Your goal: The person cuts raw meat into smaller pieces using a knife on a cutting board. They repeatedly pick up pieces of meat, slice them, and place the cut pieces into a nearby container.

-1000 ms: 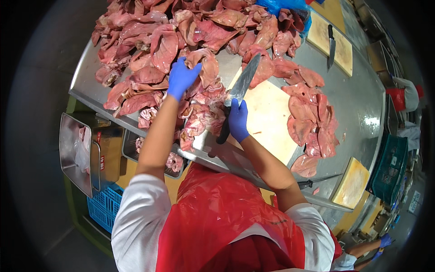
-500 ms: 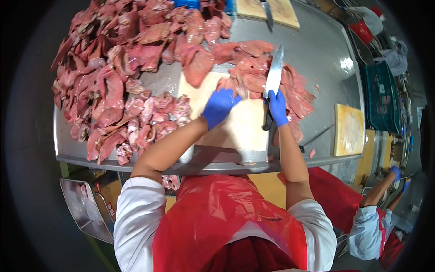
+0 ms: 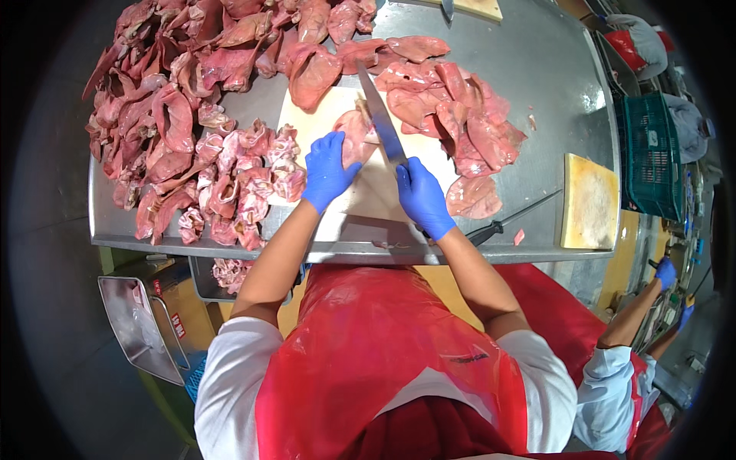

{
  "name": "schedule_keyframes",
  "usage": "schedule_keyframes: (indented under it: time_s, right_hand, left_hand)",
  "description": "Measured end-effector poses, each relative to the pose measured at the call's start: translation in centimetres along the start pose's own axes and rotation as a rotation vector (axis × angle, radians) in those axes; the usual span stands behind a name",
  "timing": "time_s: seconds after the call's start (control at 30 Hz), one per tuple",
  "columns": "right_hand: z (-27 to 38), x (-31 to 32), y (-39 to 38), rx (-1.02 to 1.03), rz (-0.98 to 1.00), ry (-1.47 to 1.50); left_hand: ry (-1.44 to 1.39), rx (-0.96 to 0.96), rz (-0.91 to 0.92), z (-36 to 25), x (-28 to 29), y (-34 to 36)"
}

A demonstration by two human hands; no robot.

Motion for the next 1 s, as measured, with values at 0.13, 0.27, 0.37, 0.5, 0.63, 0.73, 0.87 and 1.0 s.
schedule_keyframes:
  time_s: [0.13, 0.27, 0.37, 0.5, 0.63, 0.73, 0.87, 1.0]
  right_hand:
    - [3.7, -3.2, 3.7, 0.161, -0.077, -0.254]
    - [2.5, -2.1, 3.0, 0.025, -0.050, -0.466]
    - [0.1, -1.8, -1.6, -0.162, 0.192, -0.580]
    - [0.0, -3.2, 2.3, -0.002, 0.128, -0.531]
    - [-1.1, -5.0, 9.4, -0.039, 0.251, -0.411]
    - [-3.6, -4.9, 2.8, -0.224, 0.223, -0.314]
    - [-3.9, -2.9, -8.0, -0.231, 0.238, -0.059]
    - [-4.0, -0.3, -12.2, -0.314, 0.102, 0.089]
  left_hand:
    - [0.023, -0.003, -0.019, -0.1, -0.2, 1.5]
    - [-0.010, -0.112, -0.112, 0.7, -0.6, 1.2]
    - [-0.059, -0.153, -0.099, 1.3, -2.0, 0.7]
    - [-0.241, -0.275, 0.011, -0.8, -1.6, -0.3]
    - [-0.218, -0.335, 0.034, -1.7, 1.1, 0.6]
    - [-0.502, 0.231, -0.081, 5.8, 8.4, 0.4]
    - [-0.043, 0.416, -0.182, 18.7, 15.5, 0.2]
    - [0.336, 0.604, 0.162, 20.0, 14.3, 4.6]
Point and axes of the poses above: each hand's wrist, its own y-axis towards the middle knuckle, its own x-axis out of the back of the hand, z = x × y, the point moved 8 cm from there along y, towards the middle knuckle, and after that the axes turned 12 degrees about z, right-handed, at the moved point
